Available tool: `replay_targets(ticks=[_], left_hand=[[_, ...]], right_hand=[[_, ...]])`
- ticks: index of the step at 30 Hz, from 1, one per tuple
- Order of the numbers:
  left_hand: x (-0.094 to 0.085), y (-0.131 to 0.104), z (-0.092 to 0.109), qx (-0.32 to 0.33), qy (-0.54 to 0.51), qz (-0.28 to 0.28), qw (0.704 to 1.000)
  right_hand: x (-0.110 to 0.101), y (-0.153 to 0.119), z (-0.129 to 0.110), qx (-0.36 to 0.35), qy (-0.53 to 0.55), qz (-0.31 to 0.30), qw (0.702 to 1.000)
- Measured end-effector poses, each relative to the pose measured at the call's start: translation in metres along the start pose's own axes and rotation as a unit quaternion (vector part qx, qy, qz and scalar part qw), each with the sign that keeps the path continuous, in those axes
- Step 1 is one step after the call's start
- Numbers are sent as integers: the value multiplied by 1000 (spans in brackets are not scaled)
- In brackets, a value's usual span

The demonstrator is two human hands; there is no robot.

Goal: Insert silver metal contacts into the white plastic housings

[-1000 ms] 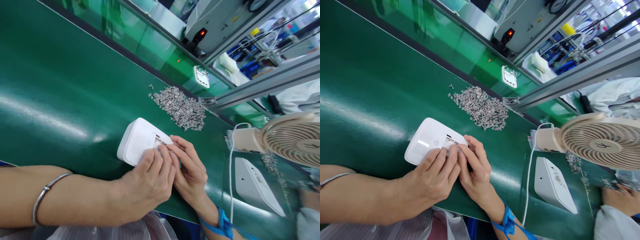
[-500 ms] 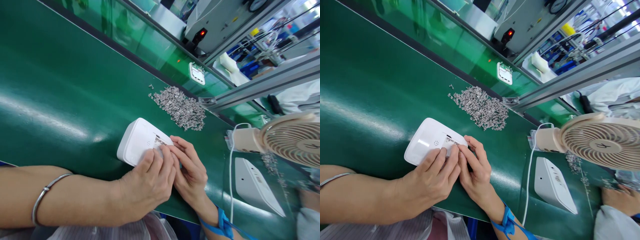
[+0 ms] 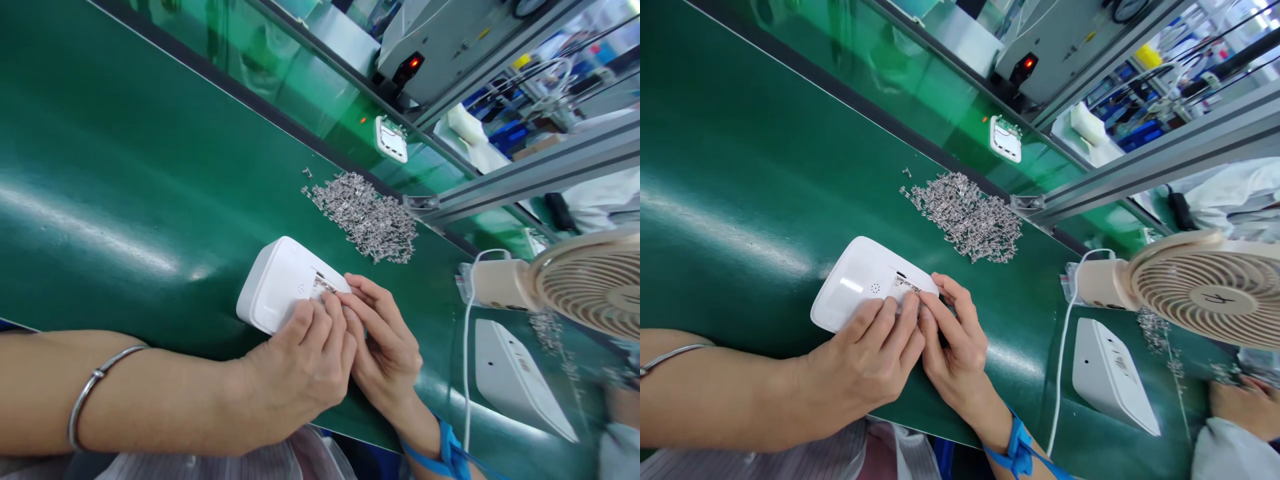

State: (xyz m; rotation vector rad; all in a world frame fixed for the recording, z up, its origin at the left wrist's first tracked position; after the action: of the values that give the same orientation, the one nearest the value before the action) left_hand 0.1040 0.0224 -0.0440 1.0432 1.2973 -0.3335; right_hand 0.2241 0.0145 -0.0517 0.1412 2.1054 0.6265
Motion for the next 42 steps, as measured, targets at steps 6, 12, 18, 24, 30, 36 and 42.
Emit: replay_targets(ticks=[6, 12, 18, 24, 30, 36, 42], left_hand=[[0, 0, 1, 2, -2, 4, 1000], [-2, -1, 1, 12, 1, -2, 1000], [-1, -1, 0, 15, 4, -4, 1000], [-1, -1, -1, 20, 5, -13, 1000], [-4, 0, -2, 18, 10, -6, 1000], [-2, 0, -1, 25, 0, -16, 1000], [-1, 0, -1, 16, 4, -2, 1000]], right_hand=[[0, -1, 0, -6, 9, 2, 1000], [1, -2, 2, -2, 6, -5, 1000], [2, -3, 2, -11, -11, -16, 1000], [3, -3, 4, -15, -10, -16, 1000], [2, -2, 4, -18, 3, -4, 1000], [1, -1, 3, -17, 7, 5, 1000], [1, -1, 2, -14, 5, 5, 1000]])
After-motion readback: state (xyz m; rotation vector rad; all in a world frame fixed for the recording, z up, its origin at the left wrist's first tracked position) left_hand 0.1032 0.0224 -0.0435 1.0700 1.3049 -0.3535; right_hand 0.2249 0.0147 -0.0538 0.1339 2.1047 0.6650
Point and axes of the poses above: each hand's wrist, its own y-axis towards the middle knuckle, its own x-axis out of the palm, z = x × y, the point moved 4 cm from there along y, towards the middle knuckle, and after that the axes turned 4 degrees about -x, right-handed, at the moved point
